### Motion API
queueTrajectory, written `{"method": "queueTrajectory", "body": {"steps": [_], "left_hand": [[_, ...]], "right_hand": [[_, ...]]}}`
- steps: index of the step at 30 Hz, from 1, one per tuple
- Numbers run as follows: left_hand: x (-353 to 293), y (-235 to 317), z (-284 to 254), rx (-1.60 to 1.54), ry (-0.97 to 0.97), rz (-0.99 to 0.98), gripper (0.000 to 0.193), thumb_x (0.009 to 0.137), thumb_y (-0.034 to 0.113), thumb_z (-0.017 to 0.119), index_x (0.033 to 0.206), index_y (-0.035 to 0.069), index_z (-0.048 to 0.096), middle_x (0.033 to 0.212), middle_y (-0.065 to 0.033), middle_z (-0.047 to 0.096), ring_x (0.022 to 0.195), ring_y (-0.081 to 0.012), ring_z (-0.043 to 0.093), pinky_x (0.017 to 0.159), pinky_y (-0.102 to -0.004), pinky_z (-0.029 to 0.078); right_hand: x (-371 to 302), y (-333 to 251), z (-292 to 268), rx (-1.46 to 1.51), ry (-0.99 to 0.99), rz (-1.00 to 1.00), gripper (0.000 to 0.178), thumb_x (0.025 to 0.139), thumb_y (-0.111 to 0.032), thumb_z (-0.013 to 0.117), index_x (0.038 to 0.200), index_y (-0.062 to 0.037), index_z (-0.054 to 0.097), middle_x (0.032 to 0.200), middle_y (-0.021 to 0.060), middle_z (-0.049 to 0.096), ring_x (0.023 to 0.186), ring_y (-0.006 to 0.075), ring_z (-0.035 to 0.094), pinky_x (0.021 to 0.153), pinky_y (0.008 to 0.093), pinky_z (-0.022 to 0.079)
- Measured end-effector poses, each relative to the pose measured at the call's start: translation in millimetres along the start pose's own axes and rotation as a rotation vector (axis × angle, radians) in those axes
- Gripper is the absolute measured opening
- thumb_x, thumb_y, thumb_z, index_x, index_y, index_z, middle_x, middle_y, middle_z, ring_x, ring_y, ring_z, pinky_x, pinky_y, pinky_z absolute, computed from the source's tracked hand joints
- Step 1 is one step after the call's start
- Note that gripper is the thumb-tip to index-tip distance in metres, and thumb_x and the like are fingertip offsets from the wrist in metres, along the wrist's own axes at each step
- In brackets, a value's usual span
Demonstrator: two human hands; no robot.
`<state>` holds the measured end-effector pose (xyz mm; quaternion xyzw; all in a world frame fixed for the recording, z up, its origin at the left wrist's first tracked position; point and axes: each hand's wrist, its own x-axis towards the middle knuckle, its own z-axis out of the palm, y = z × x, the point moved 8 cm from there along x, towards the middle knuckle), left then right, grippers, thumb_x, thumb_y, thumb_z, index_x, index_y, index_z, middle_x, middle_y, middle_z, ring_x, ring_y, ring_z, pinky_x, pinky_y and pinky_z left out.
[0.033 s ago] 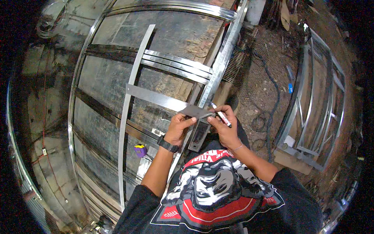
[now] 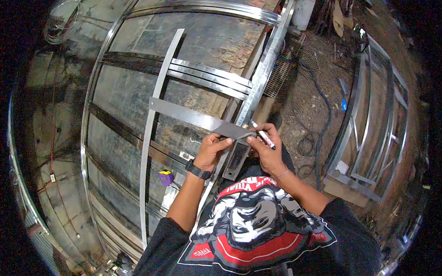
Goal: The person measures a metal frame with a tape measure and marks it with a marker. They then use a try square to draw straight lines on the metal frame.
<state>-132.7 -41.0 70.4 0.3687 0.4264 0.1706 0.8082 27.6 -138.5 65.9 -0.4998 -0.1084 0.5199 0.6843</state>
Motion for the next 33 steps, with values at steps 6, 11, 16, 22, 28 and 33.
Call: {"method": "queueTrajectory", "body": {"steps": [6, 11, 16, 22, 28, 33], "left_hand": [[21.4, 13.6, 8.7, 0.108, -0.047, -0.083, 0.035, 0.091, 0.015, 0.075, 0.122, 0.000, 0.070, 0.111, -0.0034, 0.073, 0.096, -0.0120, 0.065, 0.088, -0.0288, 0.050], [43.2, 19.2, 13.6, 0.061, -0.065, -0.067, 0.037, 0.092, 0.018, 0.075, 0.124, 0.001, 0.069, 0.108, -0.0040, 0.073, 0.092, -0.0113, 0.065, 0.085, -0.0280, 0.050], [52.9, 20.7, 19.4, 0.072, 0.041, -0.061, 0.030, 0.092, 0.019, 0.077, 0.115, 0.000, 0.071, 0.104, -0.0044, 0.074, 0.090, -0.0120, 0.067, 0.082, -0.0288, 0.052], [54.9, 27.9, 31.5, -0.026, 0.183, -0.002, 0.024, 0.094, 0.020, 0.077, 0.108, 0.001, 0.073, 0.103, -0.0045, 0.075, 0.091, -0.0129, 0.068, 0.083, -0.0293, 0.052], [57.2, 30.8, 26.9, 0.143, 0.228, 0.075, 0.025, 0.097, 0.025, 0.074, 0.108, 0.002, 0.074, 0.100, -0.0014, 0.074, 0.088, -0.0104, 0.064, 0.081, -0.0295, 0.050], [58.2, 40.1, 33.7, 0.157, 0.202, 0.155, 0.025, 0.099, 0.025, 0.071, 0.108, 0.002, 0.074, 0.099, -0.0006, 0.073, 0.086, -0.0103, 0.063, 0.080, -0.0296, 0.050]], "right_hand": [[35.8, -16.5, -11.5, 0.092, 0.060, 0.041, 0.039, 0.087, 0.000, 0.078, 0.117, -0.0125, 0.055, 0.100, -0.0004, 0.066, 0.079, 0.0061, 0.064, 0.061, 0.0207, 0.053], [61.9, -32.1, -16.7, 0.067, 0.042, 0.102, 0.038, 0.088, -0.007, 0.079, 0.117, -0.0166, 0.056, 0.095, -0.0044, 0.066, 0.078, 0.0055, 0.064, 0.060, 0.0207, 0.052], [66.4, -22.6, -10.8, 0.181, -0.050, 0.267, 0.037, 0.089, -0.005, 0.078, 0.117, -0.0168, 0.055, 0.106, -0.0021, 0.065, 0.087, 0.0096, 0.067, 0.063, 0.0237, 0.056], [63.9, -14.7, -6.8, 0.117, -0.088, 0.357, 0.037, 0.092, 0.000, 0.072, 0.119, -0.0151, 0.052, 0.110, 0.0029, 0.066, 0.097, 0.0160, 0.069, 0.074, 0.0317, 0.063], [69.8, -20.7, -2.1, 0.127, -0.079, 0.307, 0.035, 0.092, -0.001, 0.073, 0.118, -0.0152, 0.053, 0.108, 0.0007, 0.067, 0.094, 0.0115, 0.068, 0.069, 0.0255, 0.060], [67.0, -18.7, -2.1, 0.131, -0.076, 0.222, 0.038, 0.092, -0.001, 0.074, 0.119, -0.0143, 0.052, 0.107, 0.0018, 0.067, 0.090, 0.0108, 0.069, 0.068, 0.0248, 0.060]]}}
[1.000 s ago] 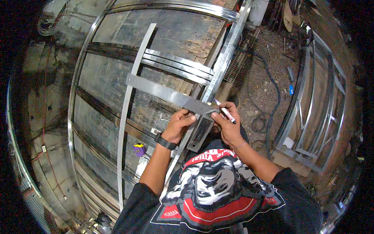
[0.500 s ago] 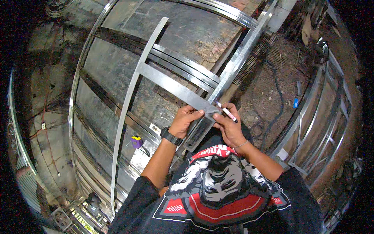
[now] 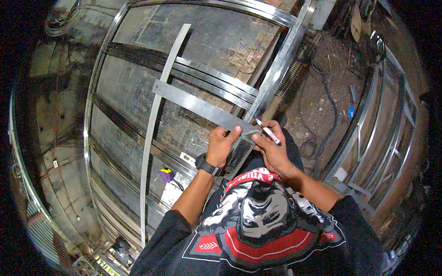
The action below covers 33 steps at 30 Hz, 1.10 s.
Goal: The person measures a metal frame with a tape measure and marks it with a marker. They then use a try square to draw straight lines on the metal frame.
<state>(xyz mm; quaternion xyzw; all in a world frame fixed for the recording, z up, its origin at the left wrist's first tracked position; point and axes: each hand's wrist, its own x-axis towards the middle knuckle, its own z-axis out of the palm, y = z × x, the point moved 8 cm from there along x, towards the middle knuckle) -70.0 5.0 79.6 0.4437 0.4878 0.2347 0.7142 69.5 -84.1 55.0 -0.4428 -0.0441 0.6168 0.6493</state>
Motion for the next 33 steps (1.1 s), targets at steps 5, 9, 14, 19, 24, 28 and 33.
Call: {"method": "queueTrajectory", "body": {"steps": [5, 9, 14, 19, 24, 28, 33], "left_hand": [[-5.9, 1.5, -1.5, 0.104, 0.041, 0.063, 0.025, 0.100, 0.025, 0.070, 0.107, 0.001, 0.073, 0.100, -0.0025, 0.073, 0.087, -0.0108, 0.063, 0.081, -0.0290, 0.049], [-9.1, -7.0, -1.5, 0.032, 0.014, 0.066, 0.026, 0.100, 0.027, 0.070, 0.104, 0.001, 0.073, 0.098, -0.0026, 0.073, 0.086, -0.0105, 0.063, 0.080, -0.0289, 0.049], [-10.7, -5.0, -3.0, 0.168, 0.007, 0.065, 0.028, 0.100, 0.029, 0.071, 0.100, 0.002, 0.074, 0.094, -0.0019, 0.073, 0.082, -0.0097, 0.062, 0.076, -0.0290, 0.048], [-10.4, -12.3, -6.6, 0.162, -0.014, 0.039, 0.026, 0.100, 0.028, 0.071, 0.101, 0.002, 0.074, 0.094, -0.0016, 0.073, 0.083, -0.0099, 0.062, 0.077, -0.0294, 0.049], [-13.0, -10.1, -1.0, 0.043, -0.024, 0.085, 0.023, 0.100, 0.024, 0.070, 0.104, 0.002, 0.074, 0.098, -0.0012, 0.074, 0.087, -0.0107, 0.064, 0.081, -0.0300, 0.049], [-13.3, -11.0, -1.1, 0.019, -0.021, 0.093, 0.023, 0.100, 0.024, 0.070, 0.102, 0.002, 0.073, 0.097, -0.0010, 0.073, 0.086, -0.0097, 0.062, 0.079, -0.0297, 0.049], [-10.6, -12.3, -14.7, 0.249, 0.021, 0.072, 0.025, 0.100, 0.026, 0.071, 0.090, 0.003, 0.072, 0.086, 0.0005, 0.071, 0.077, -0.0078, 0.058, 0.071, -0.0288, 0.046]], "right_hand": [[-6.7, 6.1, -0.8, 0.025, 0.028, -0.056, 0.039, 0.091, 0.001, 0.074, 0.119, -0.0137, 0.051, 0.103, 0.0020, 0.066, 0.086, 0.0092, 0.067, 0.065, 0.0225, 0.056], [-14.4, 5.1, 1.2, 0.033, 0.049, -0.085, 0.039, 0.091, 0.001, 0.074, 0.119, -0.0135, 0.051, 0.103, 0.0015, 0.066, 0.085, 0.0090, 0.067, 0.064, 0.0218, 0.055], [-17.3, 6.9, -4.5, -0.016, 0.098, -0.104, 0.042, 0.087, -0.003, 0.079, 0.120, -0.0149, 0.054, 0.102, -0.0042, 0.061, 0.080, 0.0039, 0.057, 0.061, 0.0196, 0.049], [-20.4, 6.3, -3.6, -0.040, 0.102, -0.098, 0.042, 0.087, -0.006, 0.081, 0.119, -0.0157, 0.055, 0.100, -0.0050, 0.060, 0.078, 0.0028, 0.054, 0.061, 0.0198, 0.049], [-27.7, -3.2, -6.8, -0.151, 0.128, -0.156, 0.030, 0.097, -0.013, 0.072, 0.124, -0.0099, 0.059, 0.104, -0.0009, 0.066, 0.089, 0.0078, 0.064, 0.070, 0.0226, 0.054], [-43.5, -38.0, -35.1, -0.436, 0.314, -0.382, 0.029, 0.107, -0.027, 0.059, 0.122, -0.0034, 0.067, 0.091, 0.0013, 0.068, 0.085, 0.0082, 0.064, 0.078, 0.0236, 0.053], [-42.7, -65.9, -4.1, -0.375, 0.078, -0.307, 0.022, 0.100, -0.016, 0.064, 0.115, 0.0005, 0.063, 0.088, 0.0081, 0.072, 0.075, 0.0104, 0.065, 0.068, 0.0251, 0.052]]}}
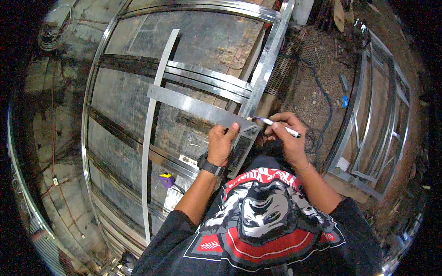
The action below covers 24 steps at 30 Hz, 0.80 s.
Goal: The person measures a metal frame with a tape measure and marks it with a marker. They then use a try square to draw straight lines on the metal frame.
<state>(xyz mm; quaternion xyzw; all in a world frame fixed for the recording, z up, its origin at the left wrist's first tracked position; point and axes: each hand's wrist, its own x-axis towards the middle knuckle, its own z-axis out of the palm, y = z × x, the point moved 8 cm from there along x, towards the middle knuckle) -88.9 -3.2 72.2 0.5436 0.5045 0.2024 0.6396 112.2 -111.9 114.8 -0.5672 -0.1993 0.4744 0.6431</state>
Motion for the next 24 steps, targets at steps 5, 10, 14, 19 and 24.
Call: {"method": "queueTrajectory", "body": {"steps": [5, 10, 14, 19, 24], "left_hand": [[-2.7, 8.3, 5.5, -0.059, 0.007, -0.032, 0.027, 0.099, 0.026, 0.072, 0.086, 0.003, 0.073, 0.081, 0.0018, 0.069, 0.072, -0.0074, 0.055, 0.065, -0.0282, 0.043], [-4.5, 15.7, 11.2, -0.212, -0.018, 0.005, 0.021, 0.099, 0.022, 0.073, 0.095, 0.001, 0.073, 0.086, 0.0017, 0.070, 0.075, -0.0073, 0.057, 0.067, -0.0276, 0.045], [-2.4, 11.3, 11.4, -0.220, -0.003, 0.027, 0.021, 0.099, 0.022, 0.072, 0.095, 0.001, 0.074, 0.086, 0.0021, 0.070, 0.075, -0.0070, 0.057, 0.067, -0.0272, 0.045], [0.4, 3.6, 8.4, -0.183, 0.035, 0.008, 0.025, 0.098, 0.024, 0.074, 0.086, 0.002, 0.074, 0.079, 0.0039, 0.067, 0.069, -0.0060, 0.053, 0.062, -0.0272, 0.042], [0.5, -1.1, 2.4, -0.090, 0.019, -0.006, 0.023, 0.098, 0.025, 0.072, 0.094, 0.002, 0.074, 0.086, 0.0013, 0.070, 0.076, -0.0087, 0.057, 0.069, -0.0294, 0.045]], "right_hand": [[14.0, 2.3, 18.8, -0.032, -0.100, 0.050, 0.017, 0.098, -0.014, 0.068, 0.109, -0.0023, 0.066, 0.086, 0.0032, 0.072, 0.072, 0.0054, 0.061, 0.064, 0.0217, 0.048], [17.8, 8.9, 19.9, -0.109, -0.151, 0.052, 0.016, 0.098, -0.013, 0.067, 0.110, -0.0027, 0.066, 0.086, 0.0026, 0.072, 0.073, 0.0047, 0.061, 0.065, 0.0215, 0.047], [17.6, 9.7, 22.7, -0.122, -0.173, 0.039, 0.016, 0.097, -0.012, 0.067, 0.111, -0.0029, 0.066, 0.087, 0.0026, 0.072, 0.075, 0.0046, 0.062, 0.066, 0.0214, 0.048], [14.0, 8.5, 8.1, -0.267, -0.193, -0.001, 0.017, 0.097, -0.012, 0.066, 0.113, -0.0044, 0.066, 0.089, 0.0027, 0.072, 0.080, 0.0066, 0.065, 0.068, 0.0225, 0.050], [4.9, 4.2, -5.0, -0.175, -0.004, 0.000, 0.023, 0.098, -0.014, 0.069, 0.119, -0.0050, 0.063, 0.103, 0.0054, 0.071, 0.086, 0.0086, 0.066, 0.073, 0.0250, 0.054]]}}
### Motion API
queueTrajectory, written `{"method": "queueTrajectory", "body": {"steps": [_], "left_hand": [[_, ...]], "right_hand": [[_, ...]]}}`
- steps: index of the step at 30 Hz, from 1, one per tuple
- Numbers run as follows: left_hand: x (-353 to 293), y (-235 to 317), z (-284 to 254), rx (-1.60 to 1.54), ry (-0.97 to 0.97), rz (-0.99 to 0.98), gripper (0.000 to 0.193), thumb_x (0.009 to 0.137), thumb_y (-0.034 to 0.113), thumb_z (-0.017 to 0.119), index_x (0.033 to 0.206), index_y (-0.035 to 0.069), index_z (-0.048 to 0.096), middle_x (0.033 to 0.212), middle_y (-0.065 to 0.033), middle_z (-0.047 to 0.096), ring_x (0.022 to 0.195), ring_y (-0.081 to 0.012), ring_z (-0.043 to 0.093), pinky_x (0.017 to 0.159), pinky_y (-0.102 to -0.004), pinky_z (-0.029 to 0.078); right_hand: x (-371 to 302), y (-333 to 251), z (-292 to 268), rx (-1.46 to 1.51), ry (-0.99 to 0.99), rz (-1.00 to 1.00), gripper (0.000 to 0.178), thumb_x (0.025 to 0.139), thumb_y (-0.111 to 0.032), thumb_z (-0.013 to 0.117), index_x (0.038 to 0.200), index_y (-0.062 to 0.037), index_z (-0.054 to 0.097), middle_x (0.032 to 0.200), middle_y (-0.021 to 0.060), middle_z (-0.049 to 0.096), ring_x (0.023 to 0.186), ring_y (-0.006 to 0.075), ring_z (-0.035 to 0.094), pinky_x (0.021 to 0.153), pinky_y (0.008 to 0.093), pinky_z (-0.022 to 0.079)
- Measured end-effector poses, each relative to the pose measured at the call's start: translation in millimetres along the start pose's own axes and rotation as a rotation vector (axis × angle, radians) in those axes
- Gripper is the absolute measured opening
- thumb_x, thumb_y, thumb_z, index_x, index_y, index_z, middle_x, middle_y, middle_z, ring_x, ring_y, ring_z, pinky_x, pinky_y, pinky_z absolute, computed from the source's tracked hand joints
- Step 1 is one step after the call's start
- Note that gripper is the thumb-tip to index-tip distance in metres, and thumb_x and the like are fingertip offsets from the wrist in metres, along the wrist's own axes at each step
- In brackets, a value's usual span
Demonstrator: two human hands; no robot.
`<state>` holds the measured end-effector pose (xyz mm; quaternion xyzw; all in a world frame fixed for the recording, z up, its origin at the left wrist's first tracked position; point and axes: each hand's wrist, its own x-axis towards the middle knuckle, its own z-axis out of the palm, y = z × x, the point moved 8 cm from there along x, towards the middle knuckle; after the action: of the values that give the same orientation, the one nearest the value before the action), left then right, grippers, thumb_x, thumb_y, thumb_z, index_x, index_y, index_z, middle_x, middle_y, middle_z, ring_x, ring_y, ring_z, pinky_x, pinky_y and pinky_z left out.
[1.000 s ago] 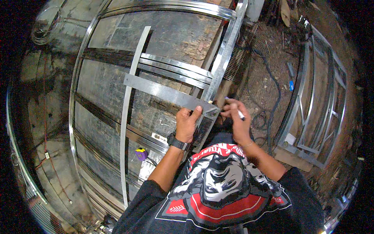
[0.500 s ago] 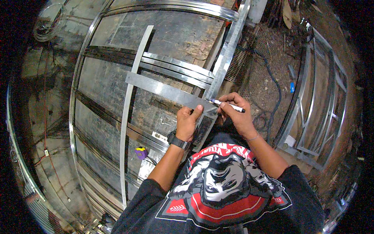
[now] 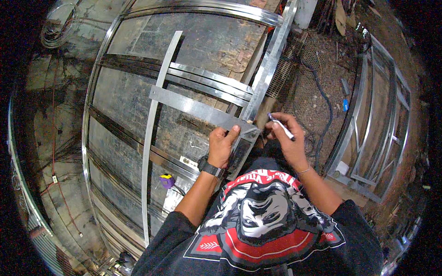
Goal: The person measures a metal frame with a tape measure and marks it with a marker. They then use a try square to draw straight lines on the metal frame.
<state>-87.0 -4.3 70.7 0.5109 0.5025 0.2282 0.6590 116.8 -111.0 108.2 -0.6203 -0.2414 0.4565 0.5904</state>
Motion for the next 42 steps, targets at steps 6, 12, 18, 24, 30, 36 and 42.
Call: {"method": "queueTrajectory", "body": {"steps": [6, 12, 18, 24, 30, 36, 42], "left_hand": [[-5.7, 15.7, 11.1, -0.101, -0.052, 0.005, 0.023, 0.098, 0.026, 0.073, 0.102, 0.003, 0.075, 0.094, -0.0009, 0.072, 0.083, -0.0108, 0.062, 0.077, -0.0301, 0.049], [-2.1, 15.9, 16.6, -0.199, -0.228, -0.170, 0.026, 0.094, 0.027, 0.077, 0.105, 0.003, 0.074, 0.095, -0.0021, 0.073, 0.083, -0.0117, 0.065, 0.077, -0.0296, 0.051], [3.6, 15.5, 27.1, -0.244, -0.181, -0.220, 0.030, 0.091, 0.030, 0.080, 0.100, 0.002, 0.074, 0.090, -0.0026, 0.073, 0.076, -0.0127, 0.066, 0.070, -0.0298, 0.052], [4.5, 27.0, 30.1, -0.239, -0.127, -0.180, 0.030, 0.089, 0.033, 0.082, 0.086, 0.005, 0.072, 0.080, -0.0016, 0.070, 0.066, -0.0110, 0.064, 0.062, -0.0286, 0.050], [1.6, 36.9, 31.7, -0.241, -0.077, -0.116, 0.032, 0.089, 0.033, 0.083, 0.076, 0.007, 0.070, 0.073, 0.0009, 0.067, 0.061, -0.0098, 0.060, 0.056, -0.0284, 0.047], [3.7, 28.7, 32.2, -0.289, -0.109, -0.126, 0.026, 0.091, 0.029, 0.081, 0.085, 0.005, 0.072, 0.081, -0.0013, 0.071, 0.067, -0.0107, 0.062, 0.063, -0.0296, 0.049], [3.2, 25.8, 29.8, -0.272, -0.114, -0.129, 0.027, 0.092, 0.028, 0.080, 0.085, 0.003, 0.073, 0.082, -0.0017, 0.071, 0.068, -0.0115, 0.063, 0.064, -0.0297, 0.050]], "right_hand": [[-3.3, 35.8, 31.7, 0.204, -0.032, 0.018, 0.038, 0.091, -0.005, 0.077, 0.123, -0.0090, 0.057, 0.110, 0.0038, 0.068, 0.083, 0.0062, 0.061, 0.071, 0.0220, 0.053], [-3.1, 38.8, 26.5, 0.398, 0.056, 0.052, 0.041, 0.088, -0.002, 0.079, 0.121, -0.0077, 0.056, 0.109, 0.0026, 0.067, 0.086, 0.0063, 0.064, 0.072, 0.0236, 0.056], [-1.5, 37.2, 29.2, 0.492, 0.036, 0.085, 0.039, 0.088, -0.003, 0.079, 0.119, -0.0100, 0.056, 0.107, 0.0008, 0.066, 0.085, 0.0077, 0.066, 0.066, 0.0229, 0.057], [-2.4, 40.4, 25.7, 0.513, 0.050, 0.094, 0.039, 0.088, -0.006, 0.080, 0.119, -0.0103, 0.056, 0.105, -0.0001, 0.065, 0.086, 0.0070, 0.065, 0.067, 0.0228, 0.056], [0.8, 37.1, 26.9, 0.513, 0.049, 0.085, 0.037, 0.090, -0.004, 0.078, 0.118, -0.0108, 0.055, 0.102, 0.0010, 0.065, 0.076, 0.0062, 0.061, 0.059, 0.0216, 0.049], [-0.6, 35.4, 26.6, 0.483, 0.023, 0.098, 0.040, 0.088, -0.007, 0.081, 0.119, -0.0102, 0.055, 0.104, -0.0004, 0.064, 0.084, 0.0062, 0.062, 0.068, 0.0231, 0.056], [-2.2, 34.2, 28.1, 0.498, 0.029, 0.103, 0.038, 0.089, -0.006, 0.080, 0.118, -0.0096, 0.056, 0.103, 0.0001, 0.064, 0.084, 0.0065, 0.063, 0.068, 0.0232, 0.057]]}}
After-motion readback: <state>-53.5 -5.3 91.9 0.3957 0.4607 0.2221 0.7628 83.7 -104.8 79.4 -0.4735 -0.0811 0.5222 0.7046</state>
